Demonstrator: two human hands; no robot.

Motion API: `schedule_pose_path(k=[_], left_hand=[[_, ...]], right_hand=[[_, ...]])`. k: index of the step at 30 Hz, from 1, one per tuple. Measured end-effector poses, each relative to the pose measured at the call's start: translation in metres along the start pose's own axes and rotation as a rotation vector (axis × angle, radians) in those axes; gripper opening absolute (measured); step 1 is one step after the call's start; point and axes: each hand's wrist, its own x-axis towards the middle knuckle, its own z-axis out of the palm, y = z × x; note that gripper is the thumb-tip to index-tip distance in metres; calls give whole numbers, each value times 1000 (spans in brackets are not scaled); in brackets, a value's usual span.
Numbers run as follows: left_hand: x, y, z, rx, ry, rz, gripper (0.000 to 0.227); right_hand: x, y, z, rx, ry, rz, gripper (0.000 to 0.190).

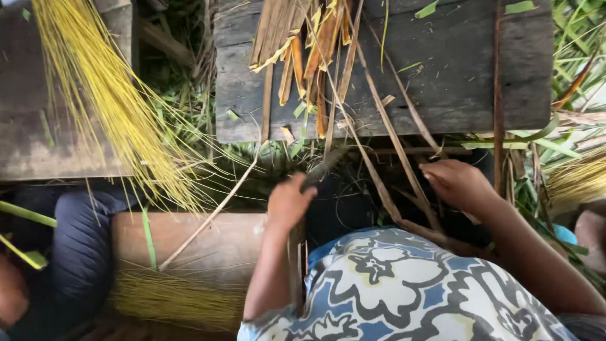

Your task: Stripping and cleaning plant fibers using a knife on a wooden workbench

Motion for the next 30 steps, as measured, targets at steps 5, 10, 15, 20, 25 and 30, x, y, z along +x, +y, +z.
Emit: schedule_pose_path(k=[5,10,15,20,25,30], left_hand=[[68,8,-17,-328,434,-43,32],[144,-16,-33,-221,713,-159,29],[189,-76,-23,121,502,-356,28],[176,-93,-24,-232,384,-245,35],[73,-31,-60,-1169,134,-53,27],[46,1,22,-1368,55,-40,32]], right_hand=[[-1,-3,-1,115,9,-4,20],[6,-17,-16,256,-27,44,22],[16,-45,-54,522,-35,302,22],[14,-35,-44,586,-23,335,24],[26,-73,-48,802,-3,368,19],[53,-129,-48,1241,-238,511,27]])
